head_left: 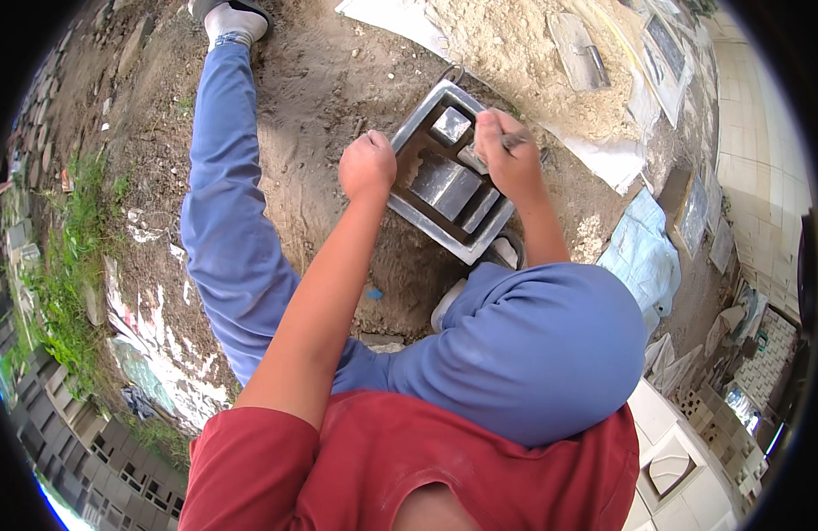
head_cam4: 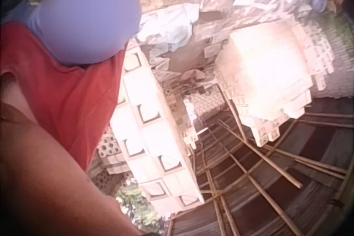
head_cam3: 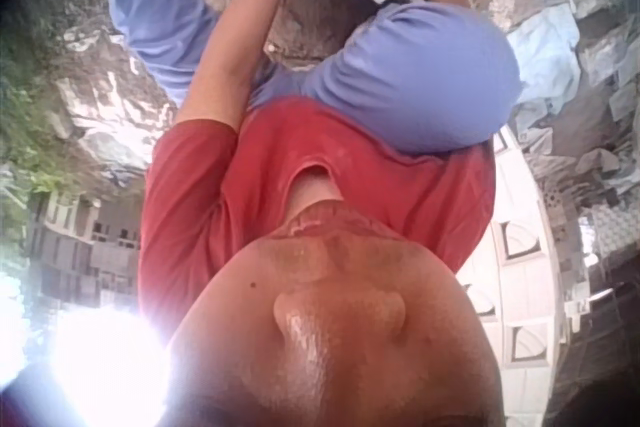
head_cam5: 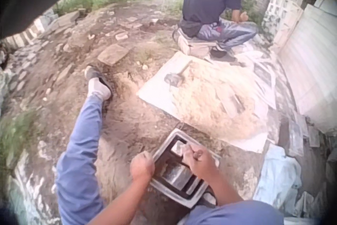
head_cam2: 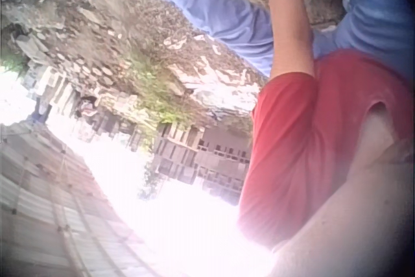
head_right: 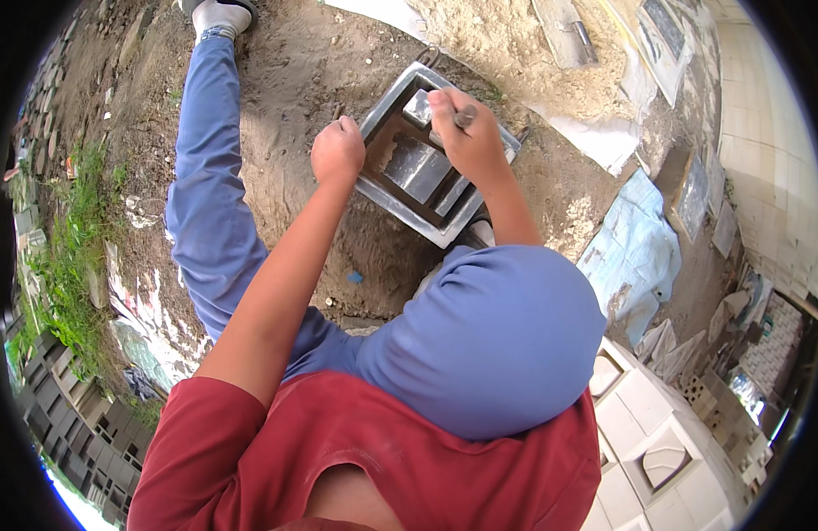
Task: The person cleans and positions square stone blocks inside a metal frame on the ground using a small metal tool and their hands.
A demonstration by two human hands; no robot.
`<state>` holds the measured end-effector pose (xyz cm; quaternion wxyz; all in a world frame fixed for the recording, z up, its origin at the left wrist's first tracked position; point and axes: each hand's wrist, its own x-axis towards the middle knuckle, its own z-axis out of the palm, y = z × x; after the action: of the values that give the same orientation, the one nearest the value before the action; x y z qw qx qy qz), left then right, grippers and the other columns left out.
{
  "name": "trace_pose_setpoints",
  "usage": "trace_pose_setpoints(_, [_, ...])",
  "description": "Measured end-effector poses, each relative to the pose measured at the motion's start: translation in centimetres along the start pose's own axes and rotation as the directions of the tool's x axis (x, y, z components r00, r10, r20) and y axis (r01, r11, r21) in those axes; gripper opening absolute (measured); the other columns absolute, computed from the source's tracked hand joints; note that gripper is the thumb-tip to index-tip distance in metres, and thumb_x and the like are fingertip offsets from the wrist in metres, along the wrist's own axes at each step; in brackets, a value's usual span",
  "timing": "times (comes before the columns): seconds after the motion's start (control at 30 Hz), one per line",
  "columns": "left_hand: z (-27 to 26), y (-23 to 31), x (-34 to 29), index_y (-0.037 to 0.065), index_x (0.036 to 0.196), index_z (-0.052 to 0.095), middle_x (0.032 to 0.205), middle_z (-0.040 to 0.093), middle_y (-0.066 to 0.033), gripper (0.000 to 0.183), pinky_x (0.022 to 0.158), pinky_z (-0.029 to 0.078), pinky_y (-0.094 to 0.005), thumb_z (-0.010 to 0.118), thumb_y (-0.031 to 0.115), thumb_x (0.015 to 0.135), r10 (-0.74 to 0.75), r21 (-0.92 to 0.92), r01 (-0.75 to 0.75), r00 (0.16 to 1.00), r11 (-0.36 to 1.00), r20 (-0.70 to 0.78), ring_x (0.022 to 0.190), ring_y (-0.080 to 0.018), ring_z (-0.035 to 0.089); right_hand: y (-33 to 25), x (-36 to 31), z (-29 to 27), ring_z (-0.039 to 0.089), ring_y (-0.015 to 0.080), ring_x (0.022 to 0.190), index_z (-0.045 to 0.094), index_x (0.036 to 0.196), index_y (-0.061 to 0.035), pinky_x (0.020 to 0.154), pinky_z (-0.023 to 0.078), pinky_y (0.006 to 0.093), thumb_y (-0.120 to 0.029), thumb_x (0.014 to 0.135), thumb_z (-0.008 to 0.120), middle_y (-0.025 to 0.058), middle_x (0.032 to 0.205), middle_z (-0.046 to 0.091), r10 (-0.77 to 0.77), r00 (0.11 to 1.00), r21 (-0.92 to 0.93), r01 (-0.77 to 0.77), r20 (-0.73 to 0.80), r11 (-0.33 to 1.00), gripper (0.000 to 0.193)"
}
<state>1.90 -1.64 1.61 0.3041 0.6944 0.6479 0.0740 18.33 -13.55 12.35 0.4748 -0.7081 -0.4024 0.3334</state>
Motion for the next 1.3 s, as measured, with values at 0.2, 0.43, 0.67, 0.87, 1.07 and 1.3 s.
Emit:
trace_pose_setpoints(0.2, [-0.2, -0.3, -0.3, 0.001, 0.092, 0.078, 0.097, 0.073, -0.0273, 0.054, 0.090, 0.054, -0.0550, 0.038, 0.038, 0.100, 0.010, 0.017, -0.010, 1.000, 1.000, 0.010, 0.093, -0.0471, 0.070, 2.3, -1.2, -0.2, 0.043, 0.0114, 0.065, 0.050, 0.077, -0.0029, 0.061, 0.039, 0.0322, -0.034, 0.109, 0.053, 0.0006, 0.064, 0.043, -0.075, 0.994, -0.095, 0.082, 0.075, 0.992, 0.044])
trace_pose_setpoints(0.43, [-0.1, 1.1, -1.0, 0.001, 0.094, 0.078, 0.097, 0.073, -0.0273, 0.058, 0.091, 0.053, -0.0548, 0.036, 0.040, 0.101, 0.055, 0.012, -0.056, 0.998, 0.998, 0.023, 0.095, -0.0471, 0.069, 4.6, -4.0, -2.5, 0.042, 0.0088, 0.063, 0.051, 0.077, -0.0030, 0.058, 0.038, 0.0301, -0.035, 0.110, 0.052, -0.0018, 0.064, 0.045, -0.084, 0.996, -0.033, 0.085, 0.022, 0.996, 0.045])
trace_pose_setpoints(0.67, [0.1, 1.0, -0.8, 0.002, 0.093, 0.078, 0.097, 0.072, -0.0281, 0.057, 0.090, 0.053, -0.0550, 0.039, 0.043, 0.102, 0.077, 0.028, -0.077, 0.997, 0.997, -0.007, 0.095, -0.0473, 0.069, 5.2, -5.2, -3.4, 0.044, 0.0103, 0.065, 0.052, 0.079, -0.0031, 0.061, 0.040, 0.0317, -0.035, 0.109, 0.053, 0.0004, 0.066, 0.045, -0.082, 0.996, 0.063, 0.085, -0.045, 0.994, 0.044])
trace_pose_setpoints(0.87, [-0.5, 0.2, -0.6, 0.002, 0.093, 0.077, 0.100, 0.072, -0.0282, 0.060, 0.091, 0.051, -0.0552, 0.038, 0.046, 0.102, 0.034, 0.051, -0.034, 0.999, 0.998, -0.002, 0.097, -0.0472, 0.068, 2.1, -4.9, -3.1, 0.040, 0.0086, 0.060, 0.047, 0.074, -0.0058, 0.057, 0.036, 0.0278, -0.029, 0.111, 0.048, -0.0030, 0.064, 0.045, -0.128, 0.987, 0.110, 0.139, -0.099, 0.984, 0.044])
trace_pose_setpoints(1.07, [-0.2, 0.0, -0.7, 0.002, 0.091, 0.076, 0.095, 0.072, -0.0272, 0.058, 0.087, 0.051, -0.0561, 0.039, 0.047, 0.102, 0.091, 0.040, -0.090, 0.996, 0.995, -0.021, 0.094, -0.0470, 0.068, 4.7, -5.0, -3.3, 0.044, 0.0094, 0.064, 0.050, 0.078, -0.0041, 0.060, 0.041, 0.0298, -0.036, 0.110, 0.052, -0.0004, 0.066, 0.047, -0.068, 0.997, 0.084, 0.072, -0.044, 0.994, 0.045])
trace_pose_setpoints(1.3, [0.0, 0.0, -1.0, 0.002, 0.086, 0.073, 0.090, 0.071, -0.0267, 0.057, 0.083, 0.051, -0.0564, 0.041, 0.046, 0.102, 0.119, 0.060, -0.118, 0.993, 0.991, -0.025, 0.090, -0.0478, 0.067, 6.6, -4.7, -3.1, 0.040, 0.0074, 0.063, 0.049, 0.076, -0.0053, 0.058, 0.036, 0.0271, -0.030, 0.111, 0.050, -0.0030, 0.066, 0.046, -0.077, 0.996, 0.070, 0.074, 0.048, 0.995, 0.043])
